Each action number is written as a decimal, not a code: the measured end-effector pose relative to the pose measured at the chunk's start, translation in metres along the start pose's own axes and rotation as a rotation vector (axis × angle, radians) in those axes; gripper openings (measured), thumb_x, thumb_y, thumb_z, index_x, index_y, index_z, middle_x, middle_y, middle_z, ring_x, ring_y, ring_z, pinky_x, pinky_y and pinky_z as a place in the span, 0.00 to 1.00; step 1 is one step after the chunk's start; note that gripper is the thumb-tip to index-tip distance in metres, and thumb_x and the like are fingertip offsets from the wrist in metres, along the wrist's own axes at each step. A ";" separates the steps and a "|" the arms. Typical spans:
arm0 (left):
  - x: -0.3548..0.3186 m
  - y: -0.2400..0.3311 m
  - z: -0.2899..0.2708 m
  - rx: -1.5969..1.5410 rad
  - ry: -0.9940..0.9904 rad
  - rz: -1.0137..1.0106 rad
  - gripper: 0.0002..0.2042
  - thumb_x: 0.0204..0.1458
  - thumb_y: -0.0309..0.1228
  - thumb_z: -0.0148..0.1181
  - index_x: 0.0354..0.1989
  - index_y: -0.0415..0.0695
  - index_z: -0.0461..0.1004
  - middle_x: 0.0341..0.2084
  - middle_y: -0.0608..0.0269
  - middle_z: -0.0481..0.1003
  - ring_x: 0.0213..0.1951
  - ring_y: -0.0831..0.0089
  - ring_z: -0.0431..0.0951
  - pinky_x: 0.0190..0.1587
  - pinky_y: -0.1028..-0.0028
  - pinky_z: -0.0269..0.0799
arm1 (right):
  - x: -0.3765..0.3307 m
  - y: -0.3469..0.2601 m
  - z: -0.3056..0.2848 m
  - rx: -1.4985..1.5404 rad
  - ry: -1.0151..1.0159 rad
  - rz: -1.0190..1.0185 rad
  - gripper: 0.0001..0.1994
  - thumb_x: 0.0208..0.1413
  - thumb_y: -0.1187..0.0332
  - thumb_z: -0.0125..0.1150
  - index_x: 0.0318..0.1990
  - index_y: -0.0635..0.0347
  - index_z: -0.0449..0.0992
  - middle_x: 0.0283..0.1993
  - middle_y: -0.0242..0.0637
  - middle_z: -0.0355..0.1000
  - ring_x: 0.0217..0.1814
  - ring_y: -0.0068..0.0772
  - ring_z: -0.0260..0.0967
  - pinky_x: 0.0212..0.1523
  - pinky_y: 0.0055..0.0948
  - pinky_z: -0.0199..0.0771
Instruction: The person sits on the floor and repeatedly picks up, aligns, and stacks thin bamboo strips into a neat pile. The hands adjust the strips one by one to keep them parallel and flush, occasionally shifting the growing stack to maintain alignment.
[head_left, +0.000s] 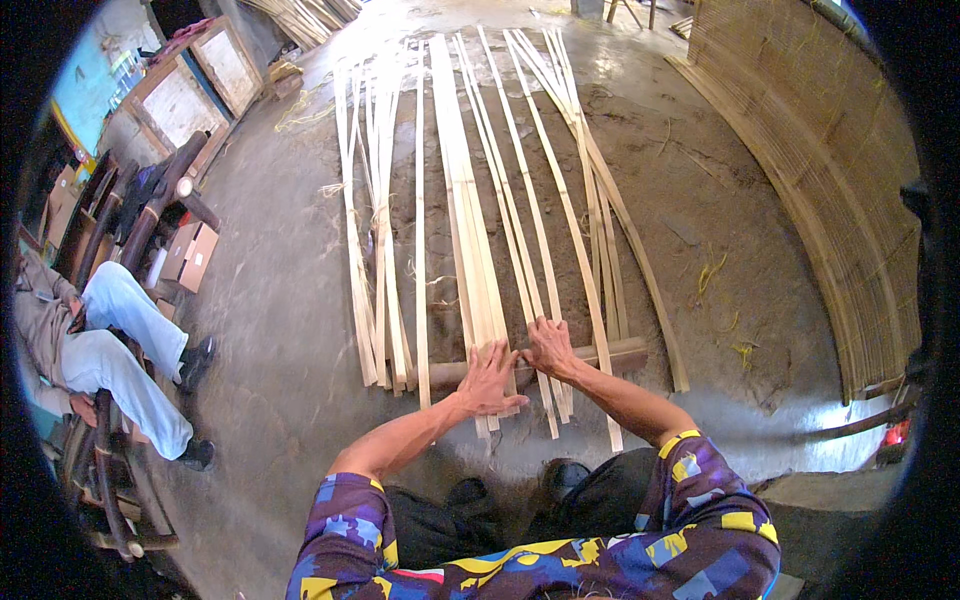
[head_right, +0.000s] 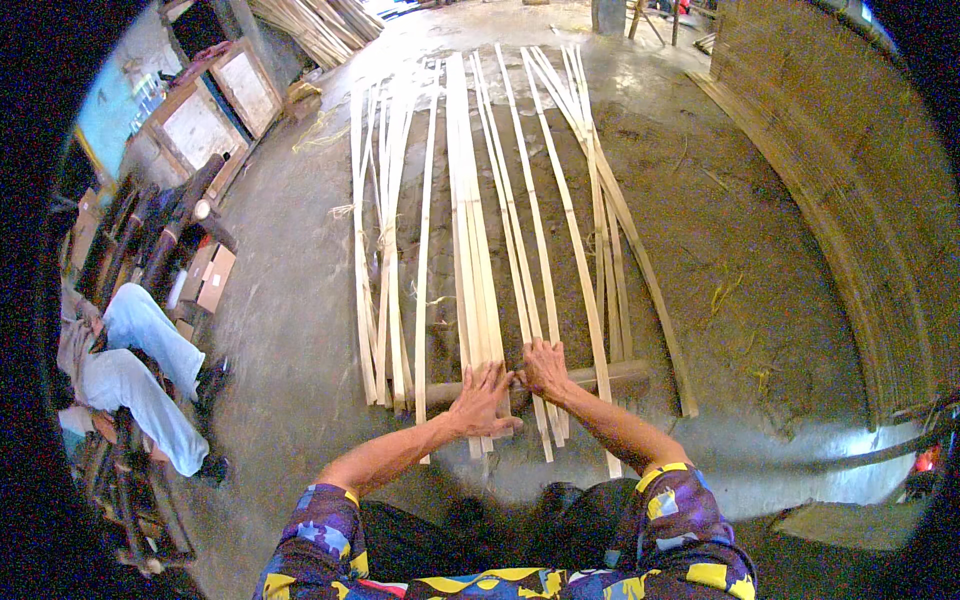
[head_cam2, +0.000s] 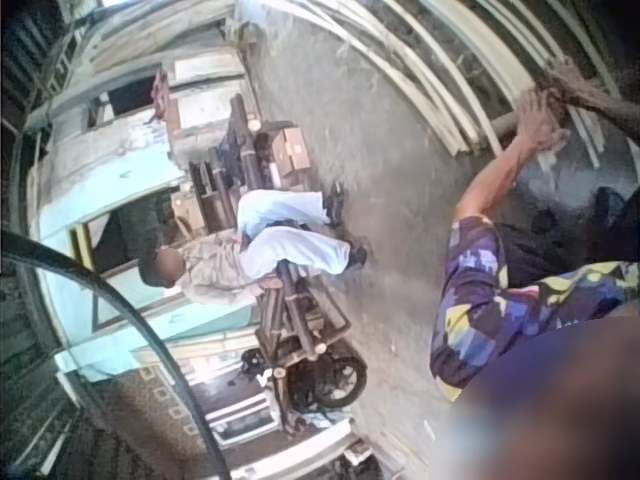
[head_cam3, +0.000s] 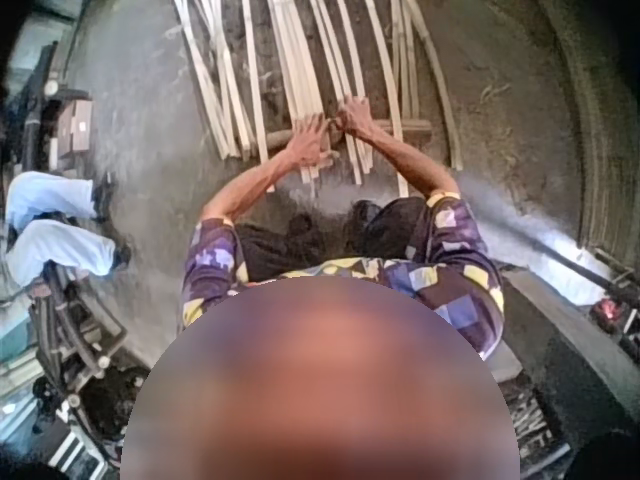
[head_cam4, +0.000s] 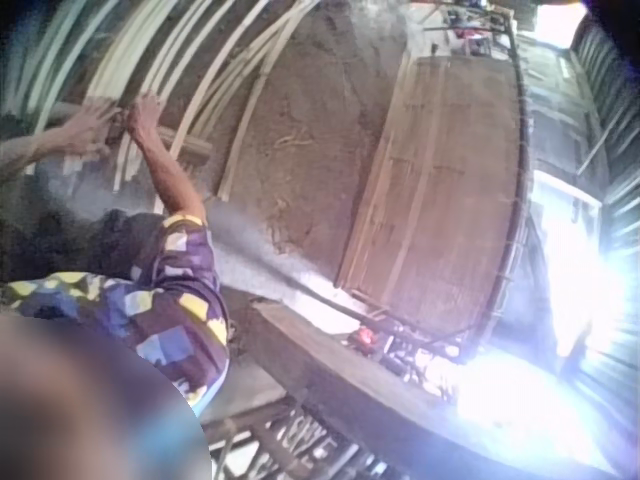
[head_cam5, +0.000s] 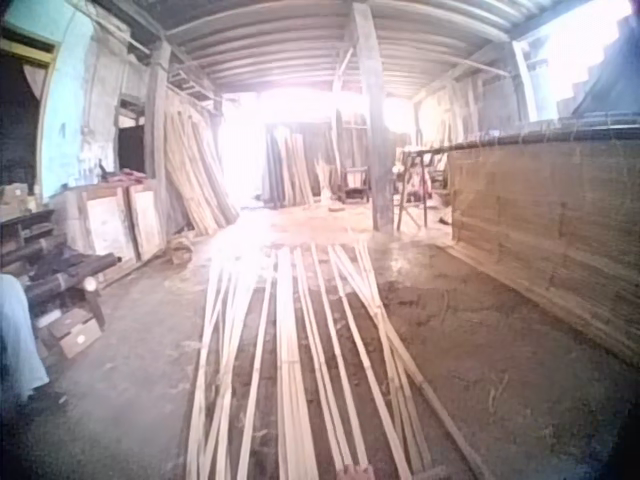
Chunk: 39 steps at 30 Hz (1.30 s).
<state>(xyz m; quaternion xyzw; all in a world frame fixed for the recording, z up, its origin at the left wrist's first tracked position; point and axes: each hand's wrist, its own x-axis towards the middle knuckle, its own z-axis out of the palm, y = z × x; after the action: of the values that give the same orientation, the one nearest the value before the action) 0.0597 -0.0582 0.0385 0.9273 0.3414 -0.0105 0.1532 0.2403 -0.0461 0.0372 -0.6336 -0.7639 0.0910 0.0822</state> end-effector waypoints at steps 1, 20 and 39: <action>0.000 -0.001 0.001 0.006 -0.042 -0.015 0.46 0.39 0.64 0.44 0.60 0.39 0.45 0.59 0.41 0.40 0.62 0.48 0.38 0.57 0.43 0.31 | -0.001 -0.002 0.001 -0.016 -0.007 0.020 0.19 0.38 0.63 0.60 0.37 0.65 0.67 0.36 0.48 0.63 0.39 0.44 0.64 0.38 0.40 0.59; -0.004 -0.002 -0.006 -0.090 -0.118 -0.053 0.47 0.39 0.66 0.42 0.61 0.41 0.42 0.60 0.42 0.36 0.62 0.49 0.33 0.59 0.48 0.29 | 0.021 0.016 0.028 0.350 0.217 0.109 0.15 0.40 0.69 0.57 0.36 0.64 0.64 0.33 0.48 0.64 0.37 0.49 0.64 0.31 0.40 0.68; 0.001 0.045 0.003 0.016 -0.111 0.224 0.41 0.40 0.59 0.49 0.62 0.55 0.44 0.60 0.44 0.38 0.61 0.47 0.38 0.55 0.39 0.34 | -0.002 0.089 0.003 -0.150 0.259 0.516 0.22 0.42 0.62 0.55 0.48 0.54 0.62 0.47 0.44 0.59 0.50 0.46 0.58 0.43 0.48 0.59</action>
<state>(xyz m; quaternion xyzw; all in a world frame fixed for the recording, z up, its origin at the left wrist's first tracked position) 0.0893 -0.0914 0.0481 0.9589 0.2265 -0.0473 0.1645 0.3242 -0.0318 0.0127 -0.8176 -0.5652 -0.0294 0.1061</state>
